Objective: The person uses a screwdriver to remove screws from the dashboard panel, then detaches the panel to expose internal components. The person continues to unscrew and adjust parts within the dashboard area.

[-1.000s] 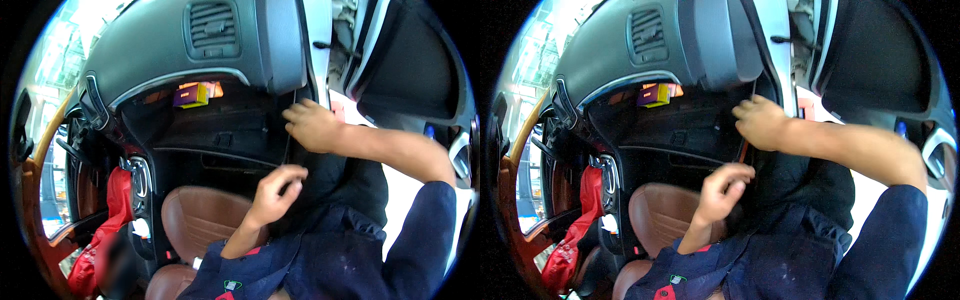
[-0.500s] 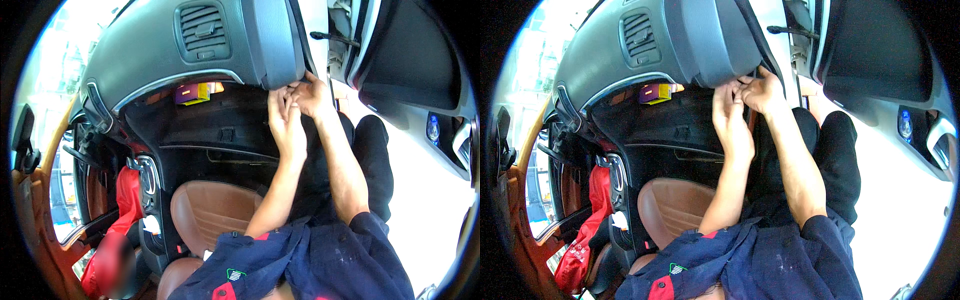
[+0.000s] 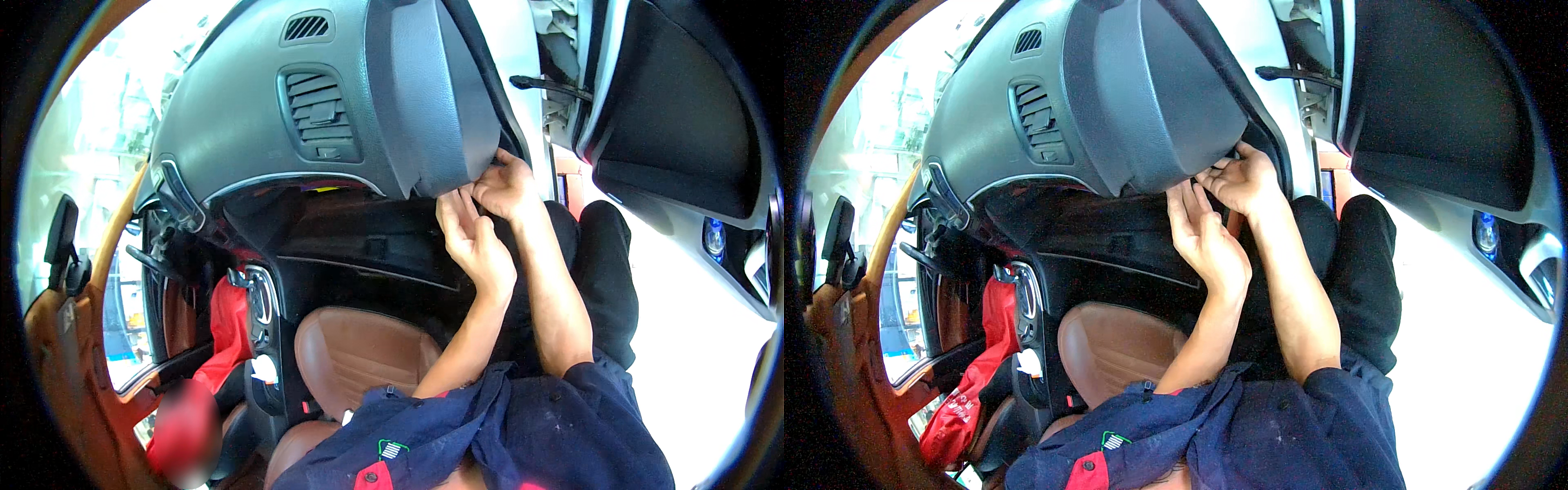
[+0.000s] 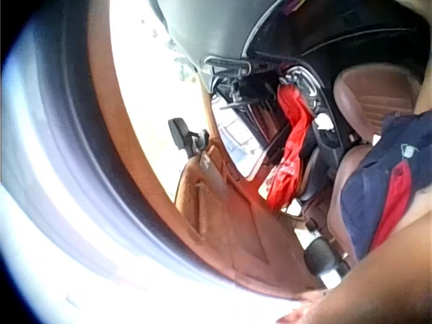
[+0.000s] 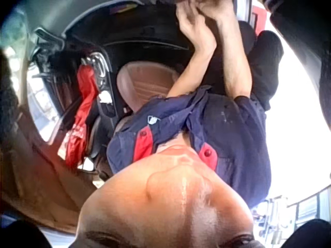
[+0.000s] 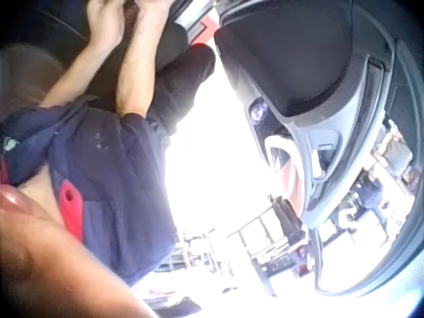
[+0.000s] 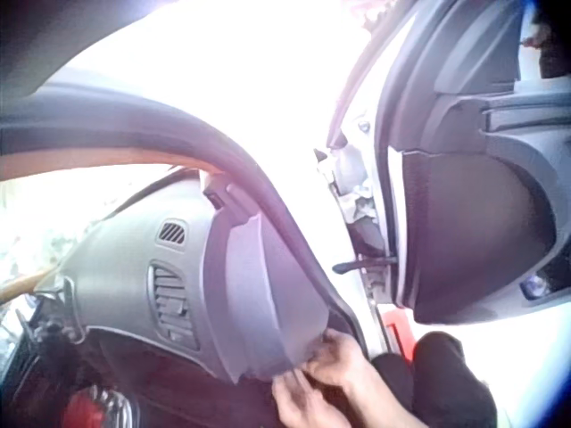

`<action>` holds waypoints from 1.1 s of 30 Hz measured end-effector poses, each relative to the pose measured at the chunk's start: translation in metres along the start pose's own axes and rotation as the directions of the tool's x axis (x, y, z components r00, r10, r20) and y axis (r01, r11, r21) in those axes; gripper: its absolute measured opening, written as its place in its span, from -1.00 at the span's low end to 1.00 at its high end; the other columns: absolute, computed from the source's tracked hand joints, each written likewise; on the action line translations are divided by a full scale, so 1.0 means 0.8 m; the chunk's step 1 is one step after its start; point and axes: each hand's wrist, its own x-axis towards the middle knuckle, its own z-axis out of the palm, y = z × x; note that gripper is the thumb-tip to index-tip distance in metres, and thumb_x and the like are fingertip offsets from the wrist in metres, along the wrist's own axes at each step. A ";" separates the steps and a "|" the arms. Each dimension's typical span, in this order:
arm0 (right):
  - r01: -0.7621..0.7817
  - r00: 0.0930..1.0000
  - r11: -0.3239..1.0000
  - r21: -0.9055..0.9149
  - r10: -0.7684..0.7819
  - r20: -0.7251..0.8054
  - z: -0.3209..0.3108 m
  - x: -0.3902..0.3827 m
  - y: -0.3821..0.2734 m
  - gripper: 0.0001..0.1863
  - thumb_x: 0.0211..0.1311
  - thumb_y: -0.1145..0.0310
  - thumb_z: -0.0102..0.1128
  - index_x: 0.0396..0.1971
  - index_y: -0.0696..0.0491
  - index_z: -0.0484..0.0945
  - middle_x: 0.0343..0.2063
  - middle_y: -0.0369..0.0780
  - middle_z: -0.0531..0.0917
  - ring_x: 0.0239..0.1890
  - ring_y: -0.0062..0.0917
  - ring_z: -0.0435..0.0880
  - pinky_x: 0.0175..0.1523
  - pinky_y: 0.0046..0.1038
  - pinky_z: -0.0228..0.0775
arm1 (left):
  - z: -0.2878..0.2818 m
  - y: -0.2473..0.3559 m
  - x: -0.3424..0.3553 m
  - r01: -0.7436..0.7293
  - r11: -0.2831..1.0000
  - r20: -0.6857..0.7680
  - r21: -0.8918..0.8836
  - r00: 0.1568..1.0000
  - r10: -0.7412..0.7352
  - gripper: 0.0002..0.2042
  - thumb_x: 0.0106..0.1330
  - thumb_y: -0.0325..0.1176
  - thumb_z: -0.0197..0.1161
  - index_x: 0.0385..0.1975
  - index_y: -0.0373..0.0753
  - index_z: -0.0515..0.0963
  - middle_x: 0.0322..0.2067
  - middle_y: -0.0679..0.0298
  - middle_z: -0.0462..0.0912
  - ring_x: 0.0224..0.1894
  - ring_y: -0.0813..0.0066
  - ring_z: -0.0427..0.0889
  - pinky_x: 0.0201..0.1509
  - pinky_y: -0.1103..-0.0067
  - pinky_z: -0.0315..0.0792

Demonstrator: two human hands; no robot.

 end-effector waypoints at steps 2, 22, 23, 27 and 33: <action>0.043 0.999 0.999 -0.021 -0.043 0.002 -0.003 -0.002 0.004 -0.54 0.45 0.18 -0.55 0.02 0.23 0.21 -0.05 0.08 0.44 0.12 -0.21 0.34 0.33 -0.19 0.09 | -0.007 -0.004 0.001 -0.054 0.995 0.022 0.084 0.998 0.052 -0.31 -0.07 -0.73 -0.25 0.25 -0.53 0.00 0.27 -0.19 0.06 0.38 0.10 -0.03 0.45 0.26 -0.16; 0.036 0.999 0.999 0.003 -0.036 -0.031 0.009 -0.029 0.042 -0.53 0.42 0.18 -0.43 -0.11 0.34 0.29 -0.10 0.04 0.47 0.01 -0.28 0.45 0.26 -0.31 0.22 | -0.006 -0.005 0.024 -0.112 0.991 -0.198 -0.071 0.976 0.096 -0.67 0.05 -0.70 -0.23 -0.13 -0.44 0.27 -0.10 -0.01 0.42 0.02 0.25 0.45 0.17 0.40 0.38; 0.005 1.000 0.999 0.049 -0.003 -0.025 0.003 -0.027 0.044 -0.52 0.42 0.18 -0.42 -0.13 0.35 0.30 -0.12 0.03 0.49 -0.01 -0.29 0.46 0.24 -0.31 0.25 | -0.008 -0.001 0.025 -0.183 0.982 -0.211 -0.039 0.962 0.171 -0.71 0.10 -0.69 -0.20 -0.15 -0.45 0.29 -0.12 0.00 0.44 0.00 0.25 0.46 0.15 0.41 0.39; -0.103 0.994 0.993 0.057 0.100 0.042 0.001 -0.034 0.050 -0.53 0.41 0.18 -0.41 -0.13 0.35 0.31 -0.16 0.01 0.51 -0.06 -0.32 0.50 0.20 -0.35 0.30 | -0.017 0.002 0.015 -0.164 0.983 -0.242 0.079 0.954 0.178 -0.66 0.10 -0.74 -0.16 -0.09 -0.42 0.32 -0.11 0.12 0.44 -0.07 0.39 0.49 0.08 0.51 0.38; -0.195 0.979 0.978 0.070 0.190 0.066 -0.006 -0.035 0.049 -0.55 0.39 0.20 -0.39 -0.13 0.34 0.30 -0.16 -0.01 0.50 -0.07 -0.32 0.48 0.18 -0.34 0.30 | -0.023 0.001 0.012 -0.142 0.984 -0.228 0.110 0.960 0.164 -0.65 0.07 -0.75 -0.17 -0.10 -0.46 0.34 -0.11 0.10 0.46 -0.08 0.38 0.50 0.10 0.53 0.37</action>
